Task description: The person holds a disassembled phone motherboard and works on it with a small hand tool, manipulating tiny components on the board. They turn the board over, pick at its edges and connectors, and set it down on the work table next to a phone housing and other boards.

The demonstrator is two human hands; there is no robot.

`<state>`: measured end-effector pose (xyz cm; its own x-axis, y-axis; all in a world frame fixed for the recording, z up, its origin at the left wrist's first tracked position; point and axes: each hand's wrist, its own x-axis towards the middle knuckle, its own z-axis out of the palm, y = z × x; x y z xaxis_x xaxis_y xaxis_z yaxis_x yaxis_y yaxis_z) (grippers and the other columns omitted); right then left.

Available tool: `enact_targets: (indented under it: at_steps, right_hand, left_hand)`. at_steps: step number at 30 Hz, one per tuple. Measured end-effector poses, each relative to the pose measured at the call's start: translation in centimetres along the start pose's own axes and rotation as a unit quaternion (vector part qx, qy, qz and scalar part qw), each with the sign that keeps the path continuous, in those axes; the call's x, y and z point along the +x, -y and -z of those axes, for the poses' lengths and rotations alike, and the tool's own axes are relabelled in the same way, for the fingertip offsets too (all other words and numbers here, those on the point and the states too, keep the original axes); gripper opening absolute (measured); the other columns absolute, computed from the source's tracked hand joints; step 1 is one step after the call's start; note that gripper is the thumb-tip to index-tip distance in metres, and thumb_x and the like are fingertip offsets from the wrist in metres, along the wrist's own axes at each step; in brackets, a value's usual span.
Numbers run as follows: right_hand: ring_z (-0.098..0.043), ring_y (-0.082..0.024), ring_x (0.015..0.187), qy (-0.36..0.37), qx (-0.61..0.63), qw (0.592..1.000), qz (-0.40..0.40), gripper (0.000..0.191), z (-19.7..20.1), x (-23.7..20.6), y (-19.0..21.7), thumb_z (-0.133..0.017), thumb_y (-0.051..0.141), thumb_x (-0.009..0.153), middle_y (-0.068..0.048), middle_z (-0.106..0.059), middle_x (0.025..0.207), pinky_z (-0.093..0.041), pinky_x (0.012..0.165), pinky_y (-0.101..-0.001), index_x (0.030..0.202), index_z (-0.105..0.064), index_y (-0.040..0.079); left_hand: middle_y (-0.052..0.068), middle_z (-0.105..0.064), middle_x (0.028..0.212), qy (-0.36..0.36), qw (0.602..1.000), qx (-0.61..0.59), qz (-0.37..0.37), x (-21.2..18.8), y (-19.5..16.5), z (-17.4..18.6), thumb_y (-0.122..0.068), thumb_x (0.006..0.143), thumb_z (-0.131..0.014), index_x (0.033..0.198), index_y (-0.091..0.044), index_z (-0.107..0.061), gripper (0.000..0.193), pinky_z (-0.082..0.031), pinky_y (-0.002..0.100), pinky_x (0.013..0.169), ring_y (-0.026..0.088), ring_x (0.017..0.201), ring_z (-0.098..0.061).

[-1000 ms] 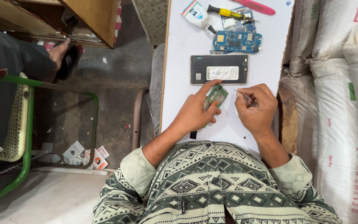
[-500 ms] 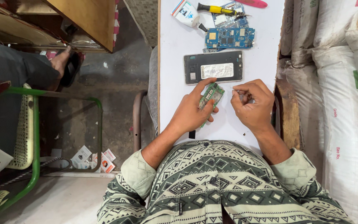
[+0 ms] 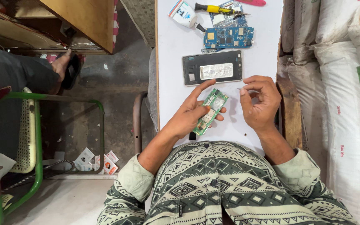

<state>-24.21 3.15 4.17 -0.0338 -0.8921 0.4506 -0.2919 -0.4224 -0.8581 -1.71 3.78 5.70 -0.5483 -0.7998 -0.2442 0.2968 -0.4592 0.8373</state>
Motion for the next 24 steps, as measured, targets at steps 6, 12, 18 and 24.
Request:
enact_targets:
  at_steps: [6,12,18,24]
  right_hand:
    - [-0.065,-0.008,0.076,0.052,-0.022,0.998,-0.016,0.009,-0.1,-0.2,-0.2,-0.071,-0.004,0.091,-0.013,-0.073,0.104,-0.051,0.062,-0.0221,0.096,-0.064,-0.002]
    - [-0.066,-0.009,0.074,0.075,-0.068,0.995,0.015,0.013,-0.2,-0.5,-0.1,-0.076,-0.003,0.09,-0.01,-0.073,0.09,-0.054,0.063,-0.0229,0.101,-0.07,0.0]
    - [-0.064,-0.004,0.072,0.063,-0.017,0.998,-0.007,0.042,-0.5,-0.4,-0.3,-0.076,0.003,0.093,-0.006,-0.073,0.091,-0.053,0.064,-0.0206,0.131,-0.059,-0.004]
    - [-0.06,-0.006,0.061,0.135,-0.098,0.986,0.012,0.018,-0.6,0.0,-0.2,-0.073,-0.002,0.092,-0.008,-0.07,0.092,-0.046,0.053,-0.0219,0.109,-0.075,0.003]
  left_hand:
    - [0.022,-0.069,0.124,0.011,1.0,-0.013,-0.015,-0.7,0.9,0.2,0.005,0.098,-0.043,0.158,-0.001,-0.036,0.061,-0.059,0.031,0.087,0.023,0.109,-0.07]
    - [0.023,-0.064,0.13,-0.023,0.999,-0.035,-0.02,-0.9,0.6,0.1,0.006,0.095,-0.042,0.158,-0.005,-0.03,0.065,-0.057,0.034,0.097,0.024,0.115,-0.068]
    - [0.025,-0.059,0.14,-0.005,0.998,-0.009,-0.054,-1.3,0.0,-0.1,0.01,0.096,-0.037,0.164,-0.009,-0.016,0.073,-0.055,0.035,0.102,0.028,0.125,-0.066]
    - [0.026,-0.057,0.142,-0.014,0.998,-0.018,-0.055,-1.6,-0.2,-0.4,0.01,0.096,-0.036,0.165,-0.011,-0.007,0.078,-0.056,0.035,0.1,0.029,0.126,-0.064]
